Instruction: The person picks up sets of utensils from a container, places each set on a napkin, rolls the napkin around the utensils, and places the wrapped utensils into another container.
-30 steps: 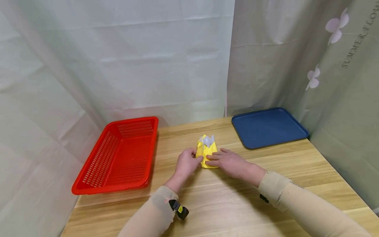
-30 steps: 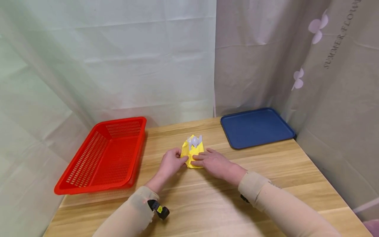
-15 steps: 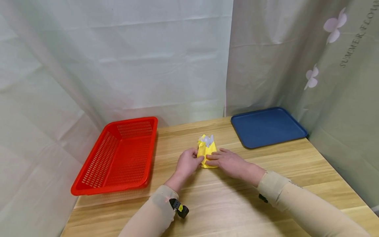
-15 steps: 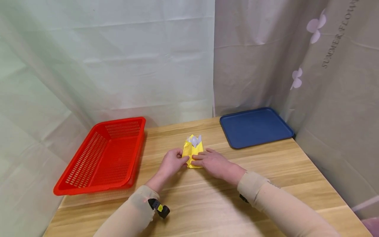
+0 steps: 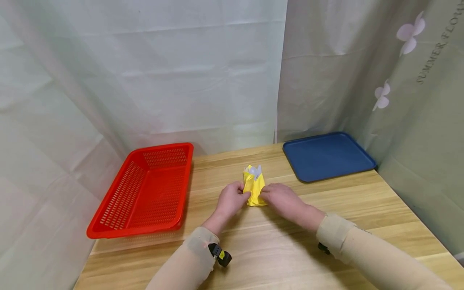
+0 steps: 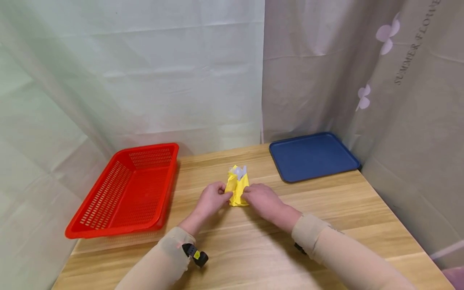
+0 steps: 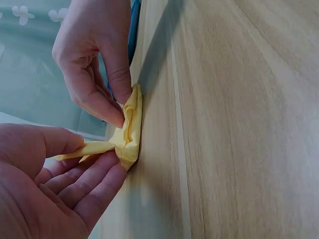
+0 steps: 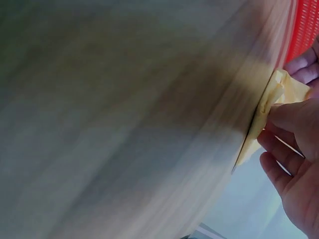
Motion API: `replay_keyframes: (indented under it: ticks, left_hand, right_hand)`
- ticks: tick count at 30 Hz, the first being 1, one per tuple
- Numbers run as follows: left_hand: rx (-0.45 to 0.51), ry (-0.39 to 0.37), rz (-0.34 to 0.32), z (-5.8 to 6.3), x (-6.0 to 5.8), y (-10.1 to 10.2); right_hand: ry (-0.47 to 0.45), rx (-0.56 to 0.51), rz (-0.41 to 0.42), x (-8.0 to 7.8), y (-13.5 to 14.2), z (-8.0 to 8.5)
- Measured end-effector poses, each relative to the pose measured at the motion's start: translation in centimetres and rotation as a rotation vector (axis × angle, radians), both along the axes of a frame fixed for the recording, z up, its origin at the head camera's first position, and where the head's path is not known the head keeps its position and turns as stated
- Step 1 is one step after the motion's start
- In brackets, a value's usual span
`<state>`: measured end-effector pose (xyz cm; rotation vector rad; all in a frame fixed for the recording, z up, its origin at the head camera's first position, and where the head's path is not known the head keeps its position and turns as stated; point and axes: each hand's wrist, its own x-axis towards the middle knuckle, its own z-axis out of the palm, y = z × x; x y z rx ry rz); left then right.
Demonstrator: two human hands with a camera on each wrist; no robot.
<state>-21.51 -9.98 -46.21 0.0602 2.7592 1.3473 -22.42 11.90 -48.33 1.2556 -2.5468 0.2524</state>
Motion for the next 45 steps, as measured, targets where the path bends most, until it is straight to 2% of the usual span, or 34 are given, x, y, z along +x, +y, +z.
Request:
replay_keyframes:
  ticks: [3, 8, 14, 22, 29, 34, 39, 45]
  left_hand:
    - [-0.025, 0.025, 0.002, -0.1, 0.1, 0.2]
    - [-0.069, 0.06, -0.001, 0.2, 0.4, 0.6]
    - [-0.101, 0.094, -0.047, 0.4, 0.8, 1.0]
    - [-0.134, 0.107, -0.105, 0.1, 1.7, 1.1]
    - [-0.194, 0.063, -0.226, 0.4, 2.5, 0.9]
    - [-0.253, 0.074, -0.281, 0.5, 2.9, 1.0]
    - [-0.339, 0.149, -0.349, 0.5, 3.3, 1.1]
    - [-0.448, 0.202, -0.405, 0.1, 3.8, 1.5]
  right_hand:
    - [0.02, 0.035, 0.032, 0.3, 0.4, 0.0]
    - [0.001, 0.121, 0.073, 0.8, 1.4, 0.2]
    - [-0.049, 0.186, 0.085, 0.9, 2.0, 0.3]
    - [-0.113, 0.182, 0.093, 0.9, 2.4, 0.6]
    - [-0.074, 0.094, 0.127, 1.1, 3.0, 0.3]
    - [-0.097, 0.115, 0.11, 1.3, 3.3, 0.5]
    - [-0.134, 0.106, 0.134, 1.6, 4.0, 1.0]
    - [-0.097, 0.057, 0.184, 1.7, 5.1, 0.8]
